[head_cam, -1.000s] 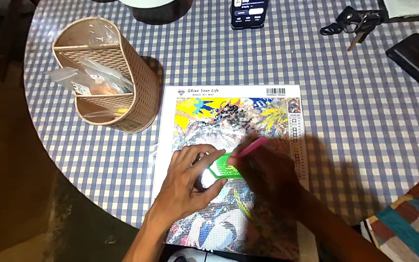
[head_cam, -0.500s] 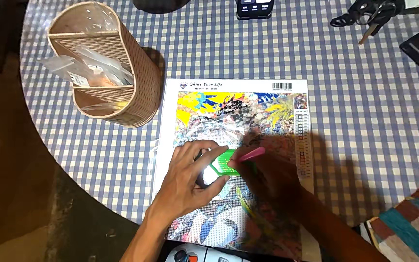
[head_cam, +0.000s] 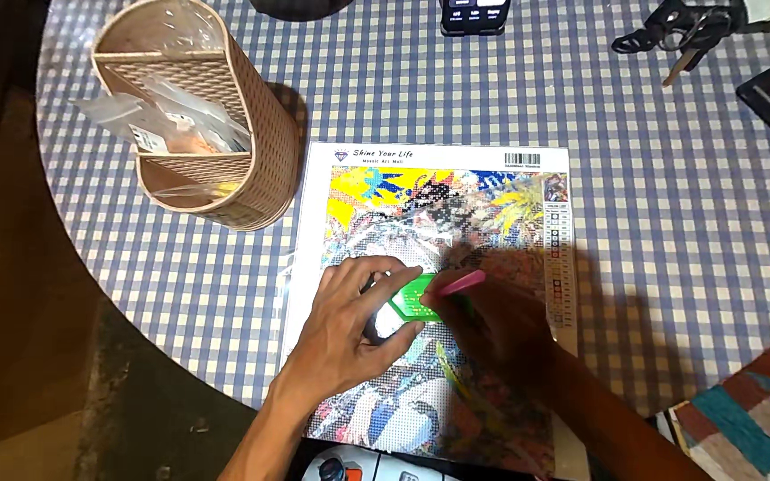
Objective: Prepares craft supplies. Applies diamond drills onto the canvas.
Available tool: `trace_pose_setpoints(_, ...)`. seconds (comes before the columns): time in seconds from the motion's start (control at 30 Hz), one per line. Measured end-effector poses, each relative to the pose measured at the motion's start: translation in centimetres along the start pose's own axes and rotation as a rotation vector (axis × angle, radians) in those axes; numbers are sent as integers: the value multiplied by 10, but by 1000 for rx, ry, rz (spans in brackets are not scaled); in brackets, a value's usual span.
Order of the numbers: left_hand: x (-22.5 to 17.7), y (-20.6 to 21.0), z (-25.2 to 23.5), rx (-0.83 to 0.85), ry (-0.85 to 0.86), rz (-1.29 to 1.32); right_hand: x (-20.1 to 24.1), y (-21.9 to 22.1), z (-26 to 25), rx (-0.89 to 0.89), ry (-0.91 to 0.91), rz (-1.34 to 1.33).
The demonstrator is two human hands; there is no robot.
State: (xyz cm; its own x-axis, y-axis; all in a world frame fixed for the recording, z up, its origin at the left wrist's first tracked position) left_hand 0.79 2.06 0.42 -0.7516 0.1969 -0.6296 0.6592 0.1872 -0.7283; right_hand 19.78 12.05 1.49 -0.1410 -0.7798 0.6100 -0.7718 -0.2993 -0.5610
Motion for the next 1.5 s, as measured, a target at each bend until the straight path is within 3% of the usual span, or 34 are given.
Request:
trace_pose_setpoints(0.3,1,1,0,-2,1,4,-1,0,2,2,-21,-17)
trace_pose_setpoints(0.63,1,2,-2,1,5,3,-6,-8,-2,-82,245,-254)
trace_pose_setpoints(0.93,0,0,-3,1,37,21,6,-13,-48,-190,236,-322)
trace_pose_setpoints(1.17,-1,-1,-3,-6,14,26,-3,38,-97,-49,380,-444)
trace_pose_setpoints(1.33,0,0,-1,-25,36,74,-11,59,-113,93,335,-389)
trace_pose_setpoints(1.5,-2,0,-1,-48,48,48,-17,73,-118,114,262,-211)
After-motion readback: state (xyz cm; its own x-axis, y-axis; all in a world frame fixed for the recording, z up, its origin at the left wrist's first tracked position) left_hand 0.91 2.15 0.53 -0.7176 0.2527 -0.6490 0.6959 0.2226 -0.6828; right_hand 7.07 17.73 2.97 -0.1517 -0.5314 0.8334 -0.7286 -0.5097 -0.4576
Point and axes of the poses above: each hand's wrist, its own z-axis away from the middle knuckle, its own y-axis out of the palm, x = y × z, the point moved 1 cm from there along -z, towards the middle knuckle, and after that the axes turned 3 degrees about y, right-handed, at the moved point
